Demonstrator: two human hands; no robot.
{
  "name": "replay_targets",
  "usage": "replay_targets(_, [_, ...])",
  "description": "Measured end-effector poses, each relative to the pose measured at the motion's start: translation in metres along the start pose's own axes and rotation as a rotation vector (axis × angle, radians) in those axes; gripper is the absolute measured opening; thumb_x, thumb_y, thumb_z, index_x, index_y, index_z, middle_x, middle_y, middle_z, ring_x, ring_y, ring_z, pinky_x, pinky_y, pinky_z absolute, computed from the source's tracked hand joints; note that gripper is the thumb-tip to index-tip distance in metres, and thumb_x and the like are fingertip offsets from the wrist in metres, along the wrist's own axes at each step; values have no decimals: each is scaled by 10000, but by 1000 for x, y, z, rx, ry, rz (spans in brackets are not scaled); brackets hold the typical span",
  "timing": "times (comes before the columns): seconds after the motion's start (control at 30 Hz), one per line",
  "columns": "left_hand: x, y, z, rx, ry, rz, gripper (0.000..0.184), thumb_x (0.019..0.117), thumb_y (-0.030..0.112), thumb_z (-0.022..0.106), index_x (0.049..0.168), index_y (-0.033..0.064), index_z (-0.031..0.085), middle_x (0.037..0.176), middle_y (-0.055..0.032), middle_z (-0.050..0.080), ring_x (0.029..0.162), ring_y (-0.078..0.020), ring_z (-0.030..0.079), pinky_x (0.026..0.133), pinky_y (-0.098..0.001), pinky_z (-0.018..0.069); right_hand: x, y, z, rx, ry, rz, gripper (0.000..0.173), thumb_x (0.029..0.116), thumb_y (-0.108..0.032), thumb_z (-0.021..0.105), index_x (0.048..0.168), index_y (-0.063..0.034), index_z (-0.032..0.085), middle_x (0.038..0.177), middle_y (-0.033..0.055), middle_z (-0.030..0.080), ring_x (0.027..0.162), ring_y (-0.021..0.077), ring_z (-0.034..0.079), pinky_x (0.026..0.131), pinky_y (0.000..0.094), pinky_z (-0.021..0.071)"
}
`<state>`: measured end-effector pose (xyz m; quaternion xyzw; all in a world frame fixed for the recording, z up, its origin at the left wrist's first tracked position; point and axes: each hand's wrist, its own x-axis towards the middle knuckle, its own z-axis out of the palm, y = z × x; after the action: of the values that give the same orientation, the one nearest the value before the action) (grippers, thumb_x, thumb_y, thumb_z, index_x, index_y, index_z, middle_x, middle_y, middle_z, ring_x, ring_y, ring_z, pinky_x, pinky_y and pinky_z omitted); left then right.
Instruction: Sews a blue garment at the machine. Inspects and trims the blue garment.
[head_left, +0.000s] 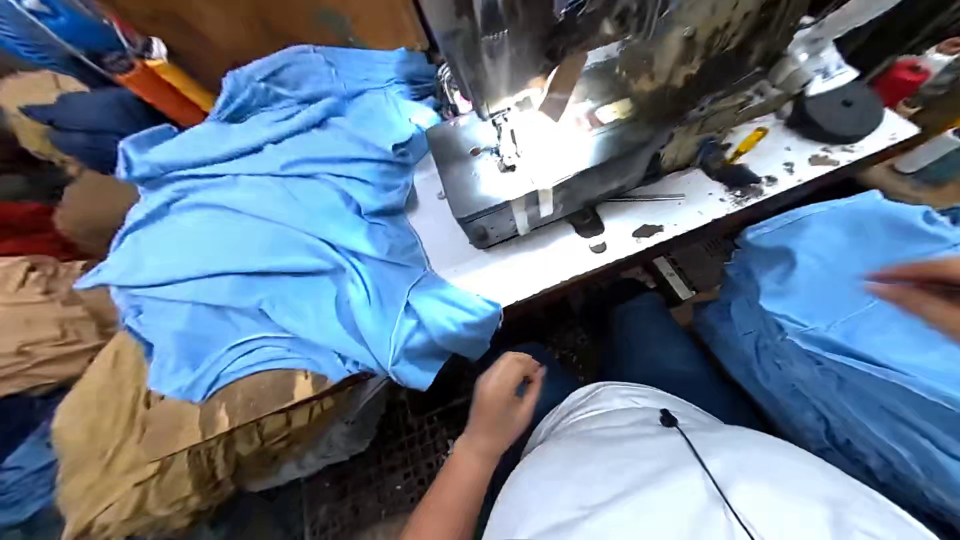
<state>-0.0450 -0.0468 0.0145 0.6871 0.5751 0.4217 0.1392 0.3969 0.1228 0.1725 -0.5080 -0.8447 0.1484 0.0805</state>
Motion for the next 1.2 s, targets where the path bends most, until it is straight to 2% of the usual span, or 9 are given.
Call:
replay_targets(0.1, [-2,4,-54,165,264,38,136,943,119,710,843,44,654,924,-88,715,920,-136,702,836,-263,589,102,-103,66,67,-38,-469,185,979,-167,647,967,-39,780,860,135,736,797,308,724,736,556,586])
replay_targets(0.23, [-15,27,-85,116,337,-21,124,944,127,715,892,74,616,920,-37,688,921,-73,684,823,-203,580,183,-233,135,64,-303,-567,426,965,-460,680,1006,-40,743,959,149,686,913,334,684,773,572,558])
replay_targets(0.33, [-37,41,-84,100,322,-146,149,917,164,750,869,103,623,926,-10,690,912,-52,690,810,-192,596,198,-294,164,25,-382,-616,309,1010,-324,649,1082,-29,707,1130,177,661,964,366,694,778,586,575])
replay_targets(0.43, [-36,41,-78,228,370,-333,451,819,389,842,973,24,627,1016,-112,668,934,-129,669,776,-256,585,181,-328,162,288,-551,-702,289,1058,-221,541,1085,34,674,1031,209,679,985,358,671,857,568,527])
replay_targets(0.5, [-9,41,-79,250,399,-419,687,766,470,860,1146,-39,599,1122,-177,644,1008,-194,657,813,-333,588,164,-339,147,522,-555,-768,283,1063,-218,531,1032,37,650,886,164,651,838,257,640,779,441,518])
replay_targets(0.63, [61,51,-90,228,443,-154,207,885,65,681,1053,-54,669,944,-114,711,853,-110,699,781,-261,605,166,-316,105,975,-297,-723,117,998,-135,623,1029,-29,658,818,35,649,673,75,600,618,256,529])
replay_targets(0.77, [103,82,-73,76,206,38,101,951,78,692,995,11,753,961,-86,730,902,-116,704,829,-264,603,165,-236,61,1146,-300,-458,79,936,-92,666,992,-146,653,670,-31,587,453,32,454,397,181,386])
replay_targets(1.03, [67,72,14,135,-271,-49,257,1037,228,578,1012,53,764,906,-70,726,831,-149,702,791,-313,593,104,-102,125,967,-192,-129,125,973,-94,652,1063,-27,709,764,8,684,557,40,570,507,212,486])
replay_targets(1.2, [38,62,28,151,-222,-136,249,1017,254,599,1006,67,763,891,-52,719,843,-95,682,795,-249,566,77,-94,118,341,-235,72,480,970,-396,714,1291,-59,596,945,143,690,849,308,690,784,541,574])
